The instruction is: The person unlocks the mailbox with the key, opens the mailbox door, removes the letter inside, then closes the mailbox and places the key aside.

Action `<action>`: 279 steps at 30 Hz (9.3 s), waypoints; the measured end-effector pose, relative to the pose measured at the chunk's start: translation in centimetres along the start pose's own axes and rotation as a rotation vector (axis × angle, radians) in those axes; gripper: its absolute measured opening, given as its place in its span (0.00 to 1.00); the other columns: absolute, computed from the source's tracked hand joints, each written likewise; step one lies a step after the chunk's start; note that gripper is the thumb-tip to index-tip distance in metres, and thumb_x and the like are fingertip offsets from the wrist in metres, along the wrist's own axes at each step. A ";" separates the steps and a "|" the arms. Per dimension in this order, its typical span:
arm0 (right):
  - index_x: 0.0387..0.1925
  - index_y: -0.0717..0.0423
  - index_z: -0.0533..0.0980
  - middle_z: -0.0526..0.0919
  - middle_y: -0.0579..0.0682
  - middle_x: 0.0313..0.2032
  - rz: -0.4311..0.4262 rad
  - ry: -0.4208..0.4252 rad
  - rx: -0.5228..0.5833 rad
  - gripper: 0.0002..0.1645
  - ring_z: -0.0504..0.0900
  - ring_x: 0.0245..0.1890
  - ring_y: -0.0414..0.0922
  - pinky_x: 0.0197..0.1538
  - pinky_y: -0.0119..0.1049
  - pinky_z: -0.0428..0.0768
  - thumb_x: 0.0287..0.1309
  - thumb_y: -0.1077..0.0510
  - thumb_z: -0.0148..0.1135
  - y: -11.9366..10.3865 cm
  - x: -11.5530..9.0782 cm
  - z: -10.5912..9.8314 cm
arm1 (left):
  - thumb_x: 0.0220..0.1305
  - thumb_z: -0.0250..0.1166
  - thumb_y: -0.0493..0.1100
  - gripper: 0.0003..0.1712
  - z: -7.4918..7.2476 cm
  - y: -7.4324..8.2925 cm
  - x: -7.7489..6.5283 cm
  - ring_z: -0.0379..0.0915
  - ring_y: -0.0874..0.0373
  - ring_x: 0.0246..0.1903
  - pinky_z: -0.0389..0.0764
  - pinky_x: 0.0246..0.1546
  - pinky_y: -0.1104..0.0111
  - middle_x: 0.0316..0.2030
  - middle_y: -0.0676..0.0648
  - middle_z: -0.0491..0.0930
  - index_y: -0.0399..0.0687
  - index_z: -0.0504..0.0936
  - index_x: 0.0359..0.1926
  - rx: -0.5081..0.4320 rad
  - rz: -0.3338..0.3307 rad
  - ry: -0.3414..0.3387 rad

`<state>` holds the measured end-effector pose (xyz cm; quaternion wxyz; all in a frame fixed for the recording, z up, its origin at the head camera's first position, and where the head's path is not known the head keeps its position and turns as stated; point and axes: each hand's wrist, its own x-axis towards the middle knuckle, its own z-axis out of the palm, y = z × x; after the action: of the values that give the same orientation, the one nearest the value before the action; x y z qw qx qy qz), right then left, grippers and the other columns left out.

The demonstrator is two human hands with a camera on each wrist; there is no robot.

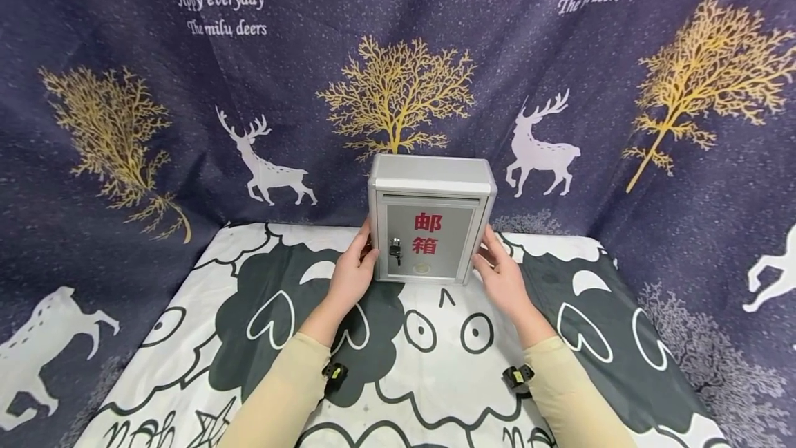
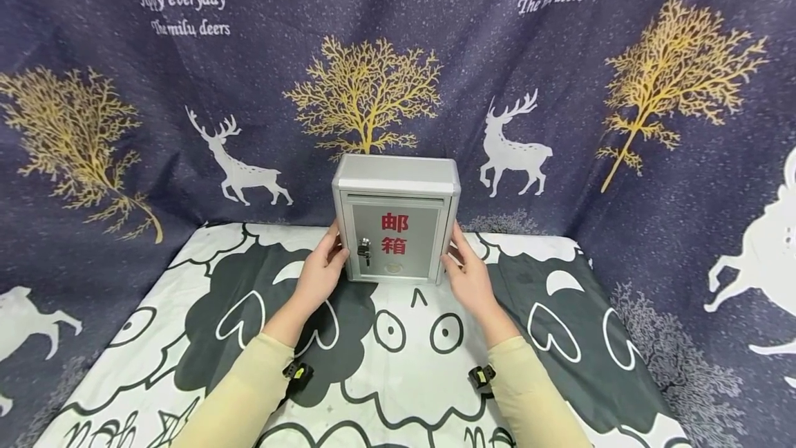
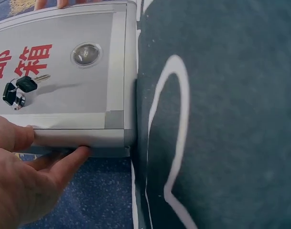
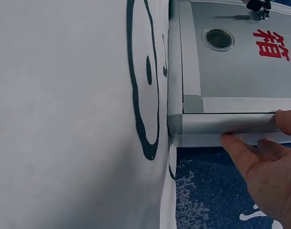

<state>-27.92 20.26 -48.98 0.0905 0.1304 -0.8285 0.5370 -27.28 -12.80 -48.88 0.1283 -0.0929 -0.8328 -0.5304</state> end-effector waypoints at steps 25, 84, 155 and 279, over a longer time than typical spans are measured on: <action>0.79 0.62 0.71 0.84 0.61 0.64 -0.160 0.272 -0.413 0.36 0.89 0.54 0.60 0.49 0.55 0.89 0.78 0.57 0.69 -4.0 -0.8 0.0 | 0.86 0.63 0.42 0.42 -0.3 -0.3 0.1 0.78 0.41 0.72 0.76 0.73 0.44 0.75 0.38 0.77 0.67 0.57 0.91 0.031 0.034 -0.006; 0.42 0.54 0.87 0.91 0.50 0.37 -0.594 0.239 -0.759 0.19 0.91 0.37 0.50 0.28 0.50 0.88 0.69 0.42 0.79 -8.4 1.2 11.4 | 0.86 0.63 0.42 0.43 -0.2 -0.2 -0.1 0.78 0.41 0.72 0.79 0.70 0.42 0.75 0.38 0.78 0.69 0.56 0.91 0.028 0.043 -0.002; 0.50 0.58 0.93 0.93 0.48 0.33 -0.024 0.062 -0.135 0.18 0.91 0.32 0.44 0.34 0.38 0.86 0.77 0.47 0.71 -9.3 1.0 12.3 | 0.86 0.63 0.44 0.42 -0.2 -0.5 0.0 0.77 0.41 0.73 0.76 0.72 0.40 0.74 0.38 0.78 0.71 0.57 0.90 0.034 0.020 0.005; 0.53 0.59 0.86 0.91 0.49 0.46 0.098 -0.800 0.965 0.23 0.89 0.44 0.41 0.50 0.34 0.85 0.86 0.67 0.43 -1.1 -6.6 -1.5 | 0.88 0.61 0.46 0.40 -0.6 -0.8 -0.3 0.75 0.41 0.74 0.75 0.74 0.44 0.80 0.42 0.72 0.68 0.55 0.91 -0.040 -0.017 -0.055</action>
<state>-21.25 21.99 -49.29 -0.3204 0.3094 -0.4675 0.7636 -27.20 -13.69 -49.41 0.0990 -0.1028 -0.8261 -0.5452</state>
